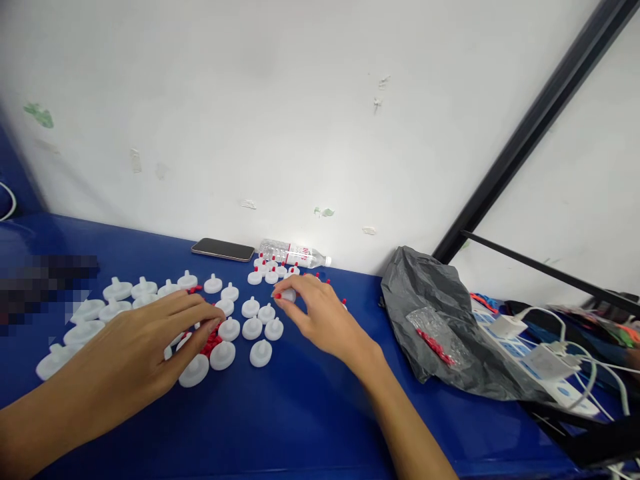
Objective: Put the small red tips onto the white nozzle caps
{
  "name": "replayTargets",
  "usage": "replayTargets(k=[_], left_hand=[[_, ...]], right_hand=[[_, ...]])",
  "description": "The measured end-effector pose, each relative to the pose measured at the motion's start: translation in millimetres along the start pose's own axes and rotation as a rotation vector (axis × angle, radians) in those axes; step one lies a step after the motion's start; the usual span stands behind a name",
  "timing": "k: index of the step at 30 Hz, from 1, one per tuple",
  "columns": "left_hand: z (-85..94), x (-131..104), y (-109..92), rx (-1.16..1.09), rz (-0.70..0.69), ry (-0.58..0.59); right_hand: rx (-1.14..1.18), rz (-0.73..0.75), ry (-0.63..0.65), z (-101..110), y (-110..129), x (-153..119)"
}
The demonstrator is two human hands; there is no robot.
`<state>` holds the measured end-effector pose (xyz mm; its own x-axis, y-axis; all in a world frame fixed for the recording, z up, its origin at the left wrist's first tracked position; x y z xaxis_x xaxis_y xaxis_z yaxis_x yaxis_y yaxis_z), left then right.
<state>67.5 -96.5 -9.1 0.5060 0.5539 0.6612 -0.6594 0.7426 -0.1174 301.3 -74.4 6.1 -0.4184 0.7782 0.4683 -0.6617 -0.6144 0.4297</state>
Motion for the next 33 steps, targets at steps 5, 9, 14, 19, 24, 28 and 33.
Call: replayTargets(k=[5,9,14,19,24,28,33], left_hand=[[-2.9,-2,-6,0.034,-0.036,-0.030],[-4.9,-3,-9,0.079,-0.051,-0.047],[-7.0,-5,-14,-0.017,-0.091,0.014],[-7.7,-8,-10,-0.090,-0.040,0.008],[11.6,-6,-19,-0.167,0.021,-0.042],[33.8,-4,-9,-0.216,0.146,-0.046],[11.9,-2,19,-0.033,0.068,0.068]], right_hand=[[-0.173,0.267,-0.098,-14,21,-4],[-0.288,0.492,-0.186,-22,53,-9],[-0.281,0.595,-0.285,-21,79,-12],[-0.191,0.588,-0.293,-23,77,-13],[-0.244,0.628,-0.335,-17,59,-10],[-0.372,0.371,-0.548,27,10,-8],[-0.321,-0.036,-0.562,50,-32,-8]])
Point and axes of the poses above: each hand's wrist, its own x-axis towards the middle knuckle, its own z-axis out of the back of the hand, y = z × x, the point moved 7 cm from there along x, towards the middle knuckle, and after that the axes turned 1 degree about z, right-handed, at the moved point
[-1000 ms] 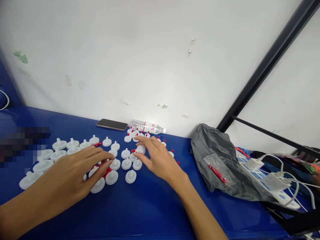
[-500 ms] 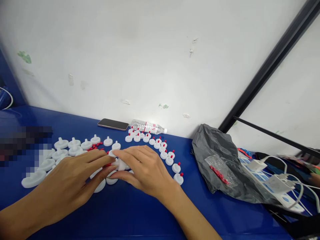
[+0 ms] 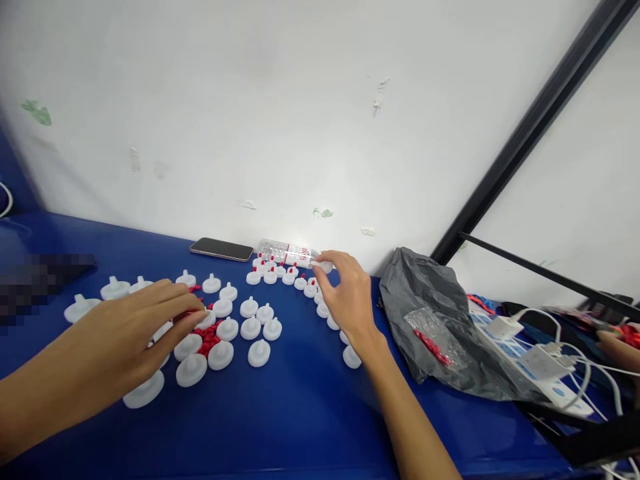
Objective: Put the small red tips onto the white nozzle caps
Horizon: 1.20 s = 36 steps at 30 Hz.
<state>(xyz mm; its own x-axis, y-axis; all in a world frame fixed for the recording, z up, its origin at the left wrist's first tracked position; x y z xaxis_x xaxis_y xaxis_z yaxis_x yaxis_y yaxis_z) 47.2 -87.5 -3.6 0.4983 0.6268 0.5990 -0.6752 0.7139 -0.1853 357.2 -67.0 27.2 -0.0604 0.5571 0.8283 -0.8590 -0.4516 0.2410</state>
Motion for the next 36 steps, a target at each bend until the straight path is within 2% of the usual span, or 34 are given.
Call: replayTargets(k=[3,5,9,14,18,22,25,29,33,36], left_hand=[[-22.9,-1,12,0.064,-0.059,0.064],[-31.8,-3,15,0.071,-0.083,0.073],[-36.6,-8,17,0.108,-0.096,0.033],[-37.7,-10,21,0.102,-0.048,0.097],[-27.4,-5,12,0.114,-0.098,0.101],[-20.1,-1,4,0.136,-0.147,0.086],[-17.4,-2,4,0.081,-0.094,0.035],[-18.4,-4,3,0.050,-0.077,0.019],[-15.8,-4,1,0.034,-0.077,0.008],[-11.8,-3,-4,0.062,-0.118,-0.011]], right_hand=[[0.012,-0.023,0.147,-19,6,-6],[0.018,-0.030,0.260,-33,11,-11],[0.006,-0.057,0.461,-52,12,-20],[0.065,-0.081,0.662,-65,21,-27],[0.012,-0.123,0.650,-54,15,-19],[-0.206,-0.251,0.529,-25,-18,-7],[-0.306,-0.326,0.542,-14,-41,-7],[-0.270,-0.338,0.680,-26,-45,-17],[-0.117,-0.294,0.786,-44,-29,-24],[-0.007,-0.241,0.805,-50,-17,-25]])
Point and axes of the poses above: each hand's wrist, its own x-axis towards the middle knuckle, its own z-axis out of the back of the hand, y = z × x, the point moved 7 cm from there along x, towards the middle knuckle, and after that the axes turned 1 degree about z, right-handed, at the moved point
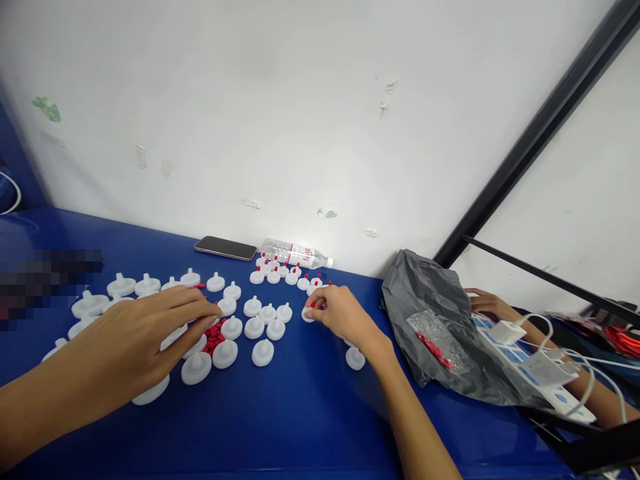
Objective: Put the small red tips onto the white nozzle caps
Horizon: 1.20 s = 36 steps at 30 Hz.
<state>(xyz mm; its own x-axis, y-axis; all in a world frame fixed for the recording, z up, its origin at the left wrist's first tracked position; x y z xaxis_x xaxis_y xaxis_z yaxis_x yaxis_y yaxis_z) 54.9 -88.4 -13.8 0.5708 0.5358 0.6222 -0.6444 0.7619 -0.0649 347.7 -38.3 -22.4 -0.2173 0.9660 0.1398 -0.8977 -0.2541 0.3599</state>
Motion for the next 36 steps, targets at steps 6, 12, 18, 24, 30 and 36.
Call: replayTargets(k=[6,12,18,24,30,36], left_hand=[[13.8,7,-9,0.116,-0.050,-0.127],[17.9,6,-10,0.086,-0.046,-0.191],[16.6,4,-21,0.028,-0.051,-0.199],[-1.0,2,-43,-0.024,-0.064,-0.066],[-7.1,4,-41,0.091,-0.112,-0.069],[-7.8,1,-30,-0.047,0.015,-0.056]], right_hand=[[0.095,0.131,-0.137,9,9,-1],[0.222,0.168,-0.225,6,19,-3],[0.098,0.459,-0.372,0,69,-24],[0.008,0.861,-0.442,-15,122,-56],[0.064,0.852,-0.491,-12,126,-56],[0.087,0.838,-0.554,-8,122,-55]])
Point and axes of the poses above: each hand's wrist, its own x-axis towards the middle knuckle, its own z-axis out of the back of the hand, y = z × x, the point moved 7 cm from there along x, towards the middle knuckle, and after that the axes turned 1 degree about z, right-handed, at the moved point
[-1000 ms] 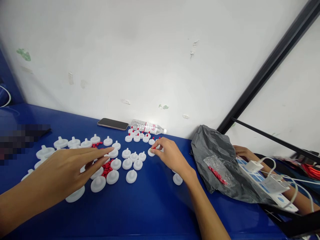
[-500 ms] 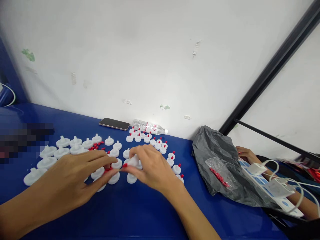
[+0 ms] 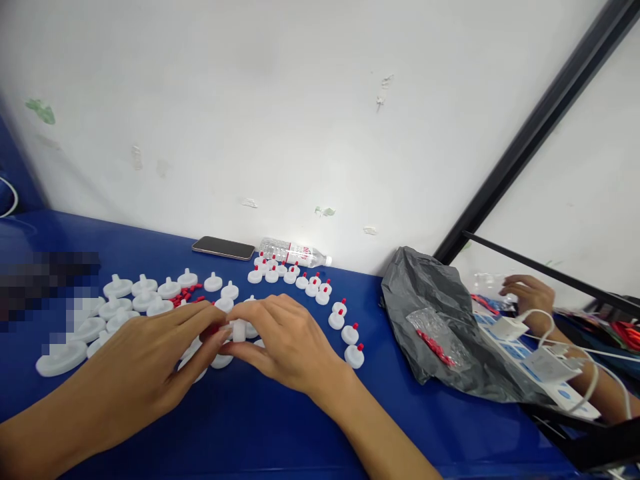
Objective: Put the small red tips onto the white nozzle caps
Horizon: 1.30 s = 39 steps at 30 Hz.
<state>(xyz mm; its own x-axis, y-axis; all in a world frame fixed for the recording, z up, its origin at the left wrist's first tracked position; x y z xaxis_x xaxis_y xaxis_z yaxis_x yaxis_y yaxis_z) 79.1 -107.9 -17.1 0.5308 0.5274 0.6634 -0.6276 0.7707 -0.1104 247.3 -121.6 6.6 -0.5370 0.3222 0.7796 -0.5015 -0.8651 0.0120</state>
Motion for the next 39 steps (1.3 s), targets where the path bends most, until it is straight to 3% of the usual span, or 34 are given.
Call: replayTargets(k=[6,11,13,16,19,23,26,29,33,39], left_hand=[[-1.7,-2,-7,-0.039,0.094,0.109],[13.6,0,-7,-0.212,0.218,0.090],[21.0,1,-2,-0.288,0.253,0.079],[22.7,1,9,-0.293,0.246,0.070],[6.6,-1,18,-0.142,0.146,0.100],[-27.7,-9,26,0.087,0.040,0.263],[-39.6,-11,31,0.219,0.028,0.361],[-41.6,-12,35,0.286,0.030,0.400],[-39.4,-15,38,0.347,0.016,0.349],[-19.8,-11,36,0.247,0.041,0.187]], right_hand=[[-0.101,0.060,0.025,-3,2,3],[-0.249,0.111,-0.072,20,-8,2],[-0.388,-0.023,-0.158,41,-33,-5],[-0.477,-0.415,-0.248,68,-85,-23],[-0.403,-0.580,-0.133,61,-114,-35],[-0.337,-0.605,0.062,34,-117,-38],[-0.309,-0.644,0.192,21,-115,-39],[-0.274,-0.675,0.313,13,-114,-39],[-0.194,-0.702,0.436,2,-110,-39],[-0.206,-0.757,0.400,13,-117,-41]])
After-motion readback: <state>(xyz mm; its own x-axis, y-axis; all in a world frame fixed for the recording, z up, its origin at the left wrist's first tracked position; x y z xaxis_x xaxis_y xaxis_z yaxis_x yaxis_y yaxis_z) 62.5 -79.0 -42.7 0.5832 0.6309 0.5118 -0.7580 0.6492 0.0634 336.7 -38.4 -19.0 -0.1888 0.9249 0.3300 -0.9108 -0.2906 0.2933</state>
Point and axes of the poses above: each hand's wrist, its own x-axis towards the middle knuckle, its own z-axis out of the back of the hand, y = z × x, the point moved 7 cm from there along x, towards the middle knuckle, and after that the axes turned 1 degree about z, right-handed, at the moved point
